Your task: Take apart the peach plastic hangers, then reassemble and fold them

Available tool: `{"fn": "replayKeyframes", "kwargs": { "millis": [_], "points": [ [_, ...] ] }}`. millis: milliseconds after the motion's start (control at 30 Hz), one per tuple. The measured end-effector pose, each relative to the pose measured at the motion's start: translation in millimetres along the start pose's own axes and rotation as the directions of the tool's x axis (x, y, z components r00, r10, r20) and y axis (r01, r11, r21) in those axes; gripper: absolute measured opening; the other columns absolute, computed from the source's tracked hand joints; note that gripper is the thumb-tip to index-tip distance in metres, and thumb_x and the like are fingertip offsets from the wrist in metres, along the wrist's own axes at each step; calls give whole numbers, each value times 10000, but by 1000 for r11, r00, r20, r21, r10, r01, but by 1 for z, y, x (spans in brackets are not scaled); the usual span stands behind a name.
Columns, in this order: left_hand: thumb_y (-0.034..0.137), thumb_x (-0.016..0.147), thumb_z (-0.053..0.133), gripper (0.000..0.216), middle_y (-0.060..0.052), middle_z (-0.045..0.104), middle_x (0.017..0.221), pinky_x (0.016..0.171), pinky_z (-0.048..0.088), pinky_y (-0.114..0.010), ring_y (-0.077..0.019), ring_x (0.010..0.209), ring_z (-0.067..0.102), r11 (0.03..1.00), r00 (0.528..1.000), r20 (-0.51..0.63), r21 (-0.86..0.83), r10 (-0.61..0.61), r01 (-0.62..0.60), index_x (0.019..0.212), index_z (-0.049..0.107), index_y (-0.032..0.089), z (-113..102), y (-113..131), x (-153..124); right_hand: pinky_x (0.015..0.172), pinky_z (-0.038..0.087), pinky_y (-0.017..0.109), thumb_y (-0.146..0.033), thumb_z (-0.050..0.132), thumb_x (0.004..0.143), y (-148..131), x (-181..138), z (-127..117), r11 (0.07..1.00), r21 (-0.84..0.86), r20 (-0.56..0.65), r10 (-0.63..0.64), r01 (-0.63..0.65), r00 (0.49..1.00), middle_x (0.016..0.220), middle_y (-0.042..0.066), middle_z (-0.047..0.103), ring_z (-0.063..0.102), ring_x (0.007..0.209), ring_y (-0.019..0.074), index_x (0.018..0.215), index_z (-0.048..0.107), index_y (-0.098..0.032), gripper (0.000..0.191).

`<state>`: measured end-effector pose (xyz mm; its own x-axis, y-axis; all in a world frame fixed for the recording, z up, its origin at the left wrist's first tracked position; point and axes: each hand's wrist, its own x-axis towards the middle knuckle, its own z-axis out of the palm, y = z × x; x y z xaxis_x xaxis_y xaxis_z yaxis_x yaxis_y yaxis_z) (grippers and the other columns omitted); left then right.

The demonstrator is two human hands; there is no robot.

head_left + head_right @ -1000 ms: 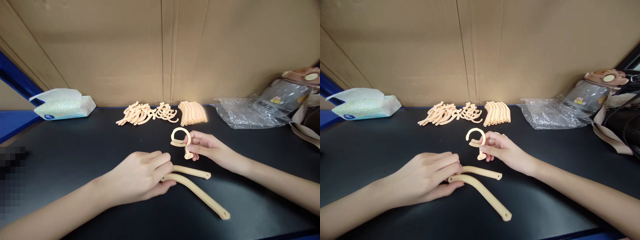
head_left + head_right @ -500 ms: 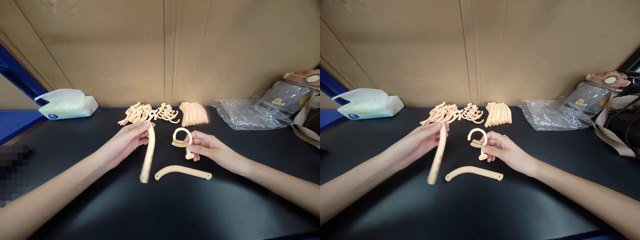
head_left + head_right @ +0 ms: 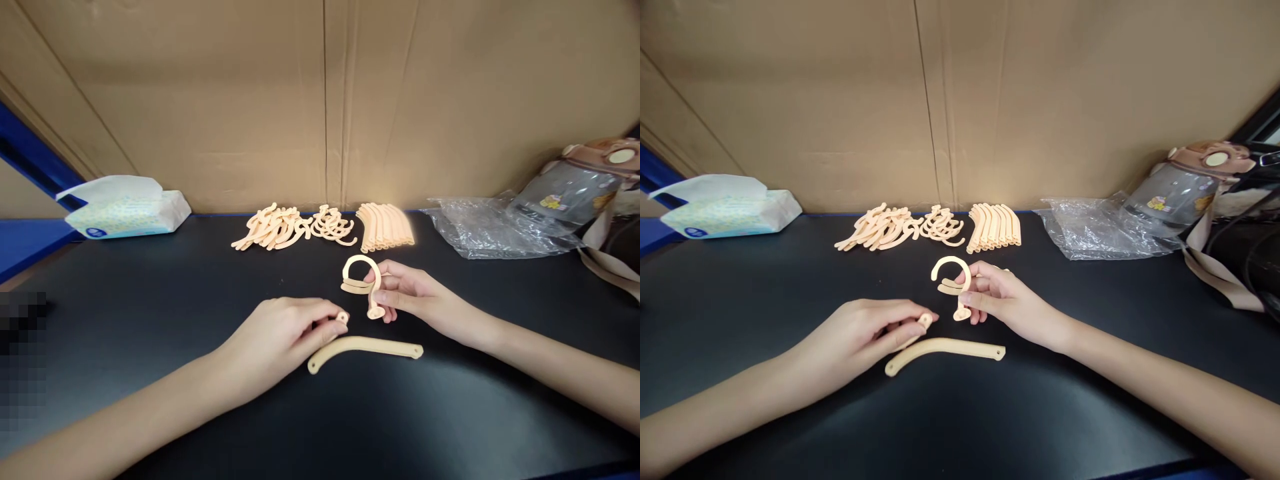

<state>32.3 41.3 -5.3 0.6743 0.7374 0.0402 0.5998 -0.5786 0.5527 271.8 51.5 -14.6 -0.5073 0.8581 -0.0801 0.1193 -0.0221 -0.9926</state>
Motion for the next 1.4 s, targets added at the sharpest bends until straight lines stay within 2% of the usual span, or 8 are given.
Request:
{"fn": "replayKeyframes", "kwargs": {
  "millis": [133, 267, 367, 467, 667, 1000, 1133, 1400],
  "points": [
    [332, 1006, 399, 258, 59, 699, 912, 641, 393, -197, -89, 742, 635, 991, 993, 48, 78, 107, -110, 1045, 641, 252, 3, 5, -2, 674, 461, 257, -278, 595, 900, -1, 0, 1, 1000, 2, 3, -4, 4, 1000, 740, -33, 616, 549, 662, 94, 957, 517, -197, 127],
    [305, 996, 369, 261, 40, 637, 784, 575, 361, -217, -98, 655, 588, 980, 988, -29, 142, 149, -143, 913, 597, 208, 7, 2, -1, 686, 461, 258, -275, 604, 899, -2, -1, 1, 1000, 6, 2, -17, 17, 1000, 757, -26, 651, 578, 694, 100, 910, 503, -198, 127],
    [224, 881, 453, 127, 58, 498, 617, 480, 281, -226, -94, 504, 448, 963, 972, -106, 198, 209, -185, 760, 478, 194, 11, -2, 0, 695, 463, 259, -268, 627, 885, -2, -1, 1, 1000, 12, -7, -18, 18, 1000, 768, -23, 665, 593, 710, 104, 882, 496, -199, 148],
    [176, 810, 483, 87, 77, 458, 587, 463, 260, -215, -87, 480, 398, 954, 952, -176, 214, 251, -212, 766, 413, 204, 13, -4, 1, 699, 466, 253, -272, 658, 865, -1, -2, 0, 1000, 24, -23, -17, 18, 1000, 776, -25, 670, 604, 721, 102, 867, 505, -195, 170],
    [216, 942, 409, 136, 36, 562, 723, 538, 333, -217, -102, 613, 509, 949, 953, -151, 223, 262, -225, 864, 518, 198, 12, -6, 2, 716, 468, 245, -287, 673, 860, -2, -3, 0, 997, 71, -26, -27, 29, 999, 813, -16, 694, 620, 770, 103, 878, 502, -202, 192],
    [346, 999, 418, 199, 50, 640, 777, 523, 353, -191, -78, 561, 550, 952, 963, -92, 203, 252, -230, 1045, 558, 213, 11, -10, 3, 758, 482, 264, -318, 656, 880, 1, -1, -3, 993, 113, -20, -14, 16, 1000, 847, 2, 724, 652, 810, 117, 1077, 497, -217, 273],
    [401, 1000, 401, 253, 45, 671, 763, 517, 355, -208, -99, 561, 587, 935, 961, -63, 257, 270, -246, 1047, 574, 224, 11, -9, 2, 791, 498, 287, -297, 675, 862, 1, 0, -3, 990, 142, -33, -16, 20, 999, 863, 5, 718, 664, 824, 126, 1058, 503, -212, 274],
    [352, 1002, 371, 250, 9, 680, 796, 566, 384, -219, -120, 651, 628, 927, 960, -44, 278, 276, -254, 1045, 573, 212, 12, -8, 3, 813, 507, 326, -270, 654, 863, -2, -1, -3, 990, 143, 23, 4, -7, 1000, 888, 18, 730, 683, 815, 142, 980, 501, -213, 201]
  ]
}}
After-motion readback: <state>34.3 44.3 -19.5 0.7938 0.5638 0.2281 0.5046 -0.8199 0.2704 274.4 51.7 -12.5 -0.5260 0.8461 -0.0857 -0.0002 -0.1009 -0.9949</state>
